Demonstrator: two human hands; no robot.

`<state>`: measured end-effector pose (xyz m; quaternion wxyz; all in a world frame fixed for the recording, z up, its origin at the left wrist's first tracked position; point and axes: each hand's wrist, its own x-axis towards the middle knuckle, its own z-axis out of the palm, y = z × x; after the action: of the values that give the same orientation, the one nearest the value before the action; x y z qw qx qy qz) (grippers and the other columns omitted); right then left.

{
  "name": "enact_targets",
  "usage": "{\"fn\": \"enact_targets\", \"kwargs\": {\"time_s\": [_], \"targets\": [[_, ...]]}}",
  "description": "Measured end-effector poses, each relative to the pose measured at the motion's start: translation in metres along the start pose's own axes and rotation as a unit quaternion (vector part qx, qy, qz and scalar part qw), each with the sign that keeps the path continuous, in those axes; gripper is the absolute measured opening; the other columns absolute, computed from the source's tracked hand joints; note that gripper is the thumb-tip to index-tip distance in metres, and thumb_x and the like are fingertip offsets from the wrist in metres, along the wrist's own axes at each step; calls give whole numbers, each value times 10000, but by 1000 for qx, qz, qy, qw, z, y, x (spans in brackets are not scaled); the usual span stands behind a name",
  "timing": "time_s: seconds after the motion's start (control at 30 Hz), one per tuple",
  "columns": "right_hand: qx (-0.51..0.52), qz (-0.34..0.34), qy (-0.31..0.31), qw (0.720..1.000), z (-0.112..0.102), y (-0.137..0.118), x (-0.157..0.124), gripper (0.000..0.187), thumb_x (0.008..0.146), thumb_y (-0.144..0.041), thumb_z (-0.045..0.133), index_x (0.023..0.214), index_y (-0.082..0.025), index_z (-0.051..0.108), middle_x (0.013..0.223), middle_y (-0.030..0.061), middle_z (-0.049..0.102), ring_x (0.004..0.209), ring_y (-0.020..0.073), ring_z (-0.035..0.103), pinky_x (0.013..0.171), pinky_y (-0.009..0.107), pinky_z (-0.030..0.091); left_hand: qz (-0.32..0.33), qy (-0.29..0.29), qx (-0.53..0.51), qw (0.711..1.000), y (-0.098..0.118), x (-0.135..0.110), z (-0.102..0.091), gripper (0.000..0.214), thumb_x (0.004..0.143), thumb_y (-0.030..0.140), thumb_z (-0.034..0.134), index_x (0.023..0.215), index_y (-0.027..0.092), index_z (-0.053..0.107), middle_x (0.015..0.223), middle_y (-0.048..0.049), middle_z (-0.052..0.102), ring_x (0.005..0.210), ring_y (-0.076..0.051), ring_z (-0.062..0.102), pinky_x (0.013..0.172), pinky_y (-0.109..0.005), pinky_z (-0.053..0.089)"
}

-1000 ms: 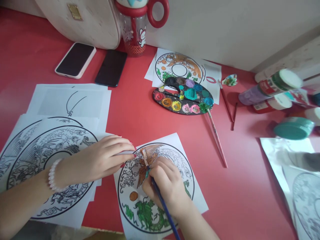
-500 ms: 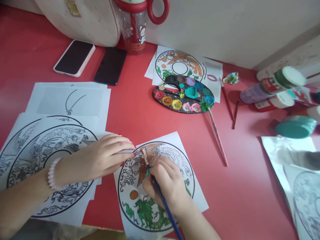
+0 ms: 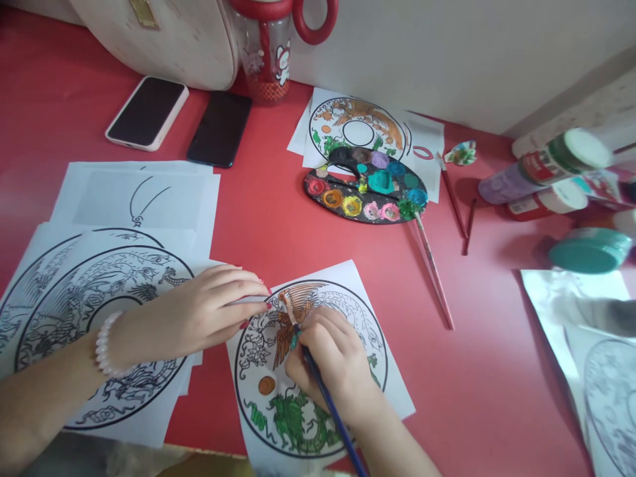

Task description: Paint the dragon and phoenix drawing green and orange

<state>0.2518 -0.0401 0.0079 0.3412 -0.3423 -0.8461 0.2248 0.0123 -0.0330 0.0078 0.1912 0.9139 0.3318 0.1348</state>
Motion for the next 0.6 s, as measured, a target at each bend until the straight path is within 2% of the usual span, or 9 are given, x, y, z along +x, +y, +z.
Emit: {"fn": "enact_targets", "kwargs": {"time_s": [0.43,0.6], "targets": [[-22,2,4,1000,-2,-1,1,241,758,5,476,751,-214,378,639,-9,462,591,121,442,499,265,386,4,14,8,1000,-1,0,1,252,926,136,441,1133,153,584,1182,-89,597,1120,-236,513,963,-444,455],[-34,9,8,999,-3,-1,0,220,776,-10,487,774,-214,405,656,-5,478,634,134,497,533,276,423,0,10,7,1000,-1,0,3,267,916,135,451,1148,176,578,1188,-77,595,1137,-228,510,990,-440,442]]}}
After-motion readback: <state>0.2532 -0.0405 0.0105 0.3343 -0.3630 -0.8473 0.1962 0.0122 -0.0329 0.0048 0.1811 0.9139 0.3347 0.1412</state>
